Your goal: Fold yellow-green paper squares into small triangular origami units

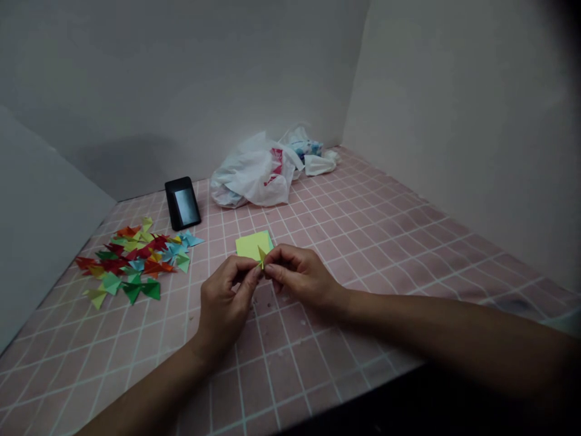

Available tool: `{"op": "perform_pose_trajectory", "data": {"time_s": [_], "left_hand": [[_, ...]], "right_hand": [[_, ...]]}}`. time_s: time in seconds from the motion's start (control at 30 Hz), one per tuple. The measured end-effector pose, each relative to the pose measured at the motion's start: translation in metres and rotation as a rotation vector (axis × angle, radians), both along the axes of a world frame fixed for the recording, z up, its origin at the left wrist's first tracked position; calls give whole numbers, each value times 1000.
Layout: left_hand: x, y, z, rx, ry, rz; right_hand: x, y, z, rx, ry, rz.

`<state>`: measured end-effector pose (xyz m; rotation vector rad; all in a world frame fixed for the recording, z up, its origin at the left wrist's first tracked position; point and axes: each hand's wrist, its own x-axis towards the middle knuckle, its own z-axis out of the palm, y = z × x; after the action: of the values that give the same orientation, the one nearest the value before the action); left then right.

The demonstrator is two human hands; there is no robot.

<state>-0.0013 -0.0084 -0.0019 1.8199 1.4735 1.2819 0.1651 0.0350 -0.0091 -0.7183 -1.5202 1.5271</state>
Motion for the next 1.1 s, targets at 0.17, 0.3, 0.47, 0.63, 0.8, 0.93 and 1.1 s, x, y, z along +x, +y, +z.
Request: {"op": "perform_pose_trajectory", "data": {"time_s": [0.17, 0.3, 0.47, 0.63, 0.8, 0.93, 1.1], "left_hand": [[0, 0, 0, 14, 9, -14], [1, 1, 3, -99, -124, 30], [2, 5, 8, -220, -329, 25], [2, 9, 5, -391, -481, -20], [3, 11, 2, -539, -691, -64], [3, 12, 3, -554, -757, -90], [4, 13, 3, -579, -844, -129]], "right_hand": [[1, 0, -3, 34, -51, -18], [1, 0, -3, 28, -18, 12], [0, 6, -4, -53, 47, -16], [0, 9, -7, -205, 4, 74], [1, 9, -9, -301, 37, 93], [0, 9, -9, -320, 127, 144], [-1, 9, -10, -338, 188, 191]]}}
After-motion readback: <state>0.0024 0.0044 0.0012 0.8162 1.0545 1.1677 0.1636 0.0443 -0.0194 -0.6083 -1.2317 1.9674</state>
